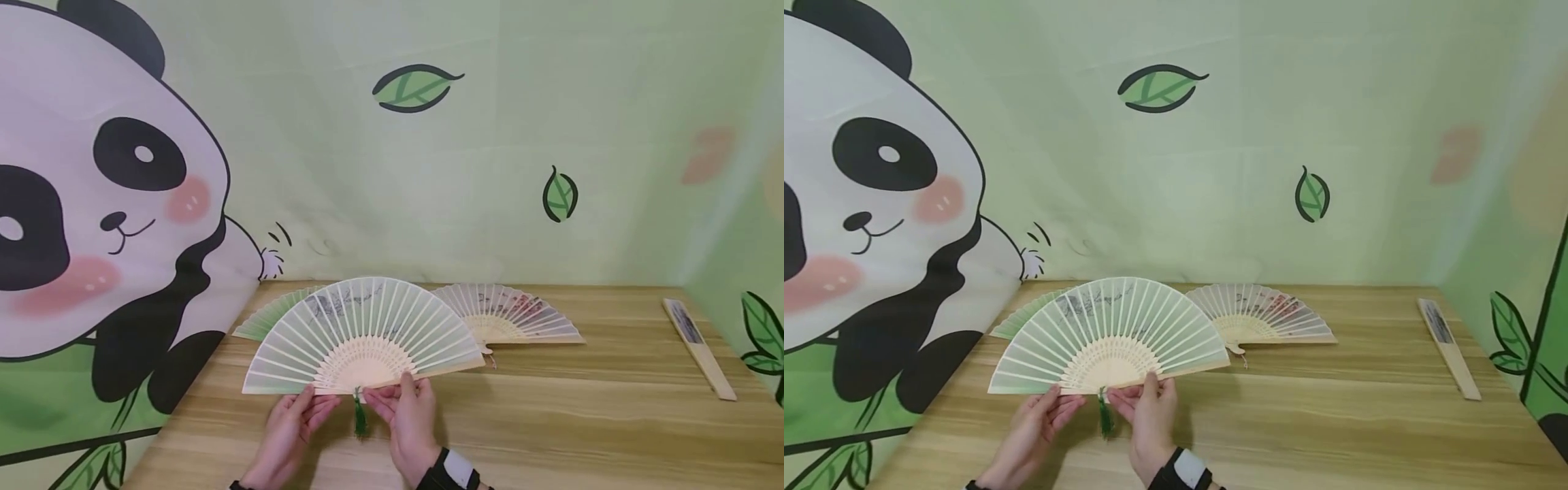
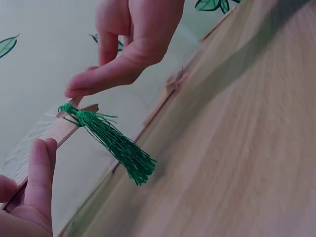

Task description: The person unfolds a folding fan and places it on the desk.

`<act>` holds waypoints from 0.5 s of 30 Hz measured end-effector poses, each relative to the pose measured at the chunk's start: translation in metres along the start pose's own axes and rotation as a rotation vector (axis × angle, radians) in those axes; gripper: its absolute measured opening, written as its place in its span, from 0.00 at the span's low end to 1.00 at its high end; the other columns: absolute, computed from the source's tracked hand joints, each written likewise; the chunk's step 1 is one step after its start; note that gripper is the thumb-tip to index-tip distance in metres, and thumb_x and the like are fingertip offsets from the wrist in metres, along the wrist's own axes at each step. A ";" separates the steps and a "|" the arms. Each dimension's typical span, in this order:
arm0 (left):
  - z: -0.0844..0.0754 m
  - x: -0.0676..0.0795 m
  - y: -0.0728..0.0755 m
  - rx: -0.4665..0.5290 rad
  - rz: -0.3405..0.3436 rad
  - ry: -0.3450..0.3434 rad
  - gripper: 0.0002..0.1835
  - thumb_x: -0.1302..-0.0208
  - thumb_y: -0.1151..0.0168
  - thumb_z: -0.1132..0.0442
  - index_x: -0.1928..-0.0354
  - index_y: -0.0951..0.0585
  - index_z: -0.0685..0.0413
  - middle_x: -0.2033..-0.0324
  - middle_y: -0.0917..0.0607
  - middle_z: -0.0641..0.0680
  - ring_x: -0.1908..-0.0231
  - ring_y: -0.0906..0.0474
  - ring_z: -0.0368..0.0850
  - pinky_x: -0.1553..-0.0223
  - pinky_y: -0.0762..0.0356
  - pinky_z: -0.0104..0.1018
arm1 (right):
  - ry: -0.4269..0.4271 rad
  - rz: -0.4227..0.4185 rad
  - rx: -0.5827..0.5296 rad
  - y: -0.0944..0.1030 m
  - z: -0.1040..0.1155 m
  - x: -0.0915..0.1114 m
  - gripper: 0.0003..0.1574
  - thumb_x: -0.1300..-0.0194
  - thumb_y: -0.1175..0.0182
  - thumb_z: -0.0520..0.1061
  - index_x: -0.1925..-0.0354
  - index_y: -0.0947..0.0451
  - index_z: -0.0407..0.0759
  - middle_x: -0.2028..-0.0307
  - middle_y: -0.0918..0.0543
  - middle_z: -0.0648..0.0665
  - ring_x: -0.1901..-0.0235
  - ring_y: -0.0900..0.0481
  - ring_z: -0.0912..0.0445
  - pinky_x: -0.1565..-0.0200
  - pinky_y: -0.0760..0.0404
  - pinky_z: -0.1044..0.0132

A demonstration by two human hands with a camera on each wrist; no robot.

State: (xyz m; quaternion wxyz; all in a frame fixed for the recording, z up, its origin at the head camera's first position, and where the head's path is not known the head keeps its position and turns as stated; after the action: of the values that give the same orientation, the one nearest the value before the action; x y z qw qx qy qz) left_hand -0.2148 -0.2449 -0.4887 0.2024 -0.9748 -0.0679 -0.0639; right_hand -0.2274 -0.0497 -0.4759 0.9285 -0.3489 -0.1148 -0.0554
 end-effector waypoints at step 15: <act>0.019 0.011 0.043 -0.073 0.125 0.245 0.21 0.20 0.66 0.63 0.55 0.23 0.69 0.64 0.13 0.57 0.59 0.15 0.42 0.50 0.22 0.31 | -0.214 -0.044 -0.066 0.004 -0.049 0.019 0.14 0.20 0.66 0.40 0.46 0.48 0.29 0.70 0.31 0.37 0.71 0.16 0.48 0.58 0.15 0.58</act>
State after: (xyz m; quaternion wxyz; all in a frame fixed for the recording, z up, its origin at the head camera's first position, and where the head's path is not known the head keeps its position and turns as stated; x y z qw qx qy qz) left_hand -0.1952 -0.2753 -0.5213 0.1773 -0.9687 0.0205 -0.1722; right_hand -0.1994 -0.0799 -0.5096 0.8975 -0.3806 -0.2189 -0.0418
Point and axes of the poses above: each hand's wrist, its own x-axis away from the middle knuckle, its own y-axis out of the back of the hand, z = x × y, the point moved 10 cm from there along -x, towards the middle knuckle
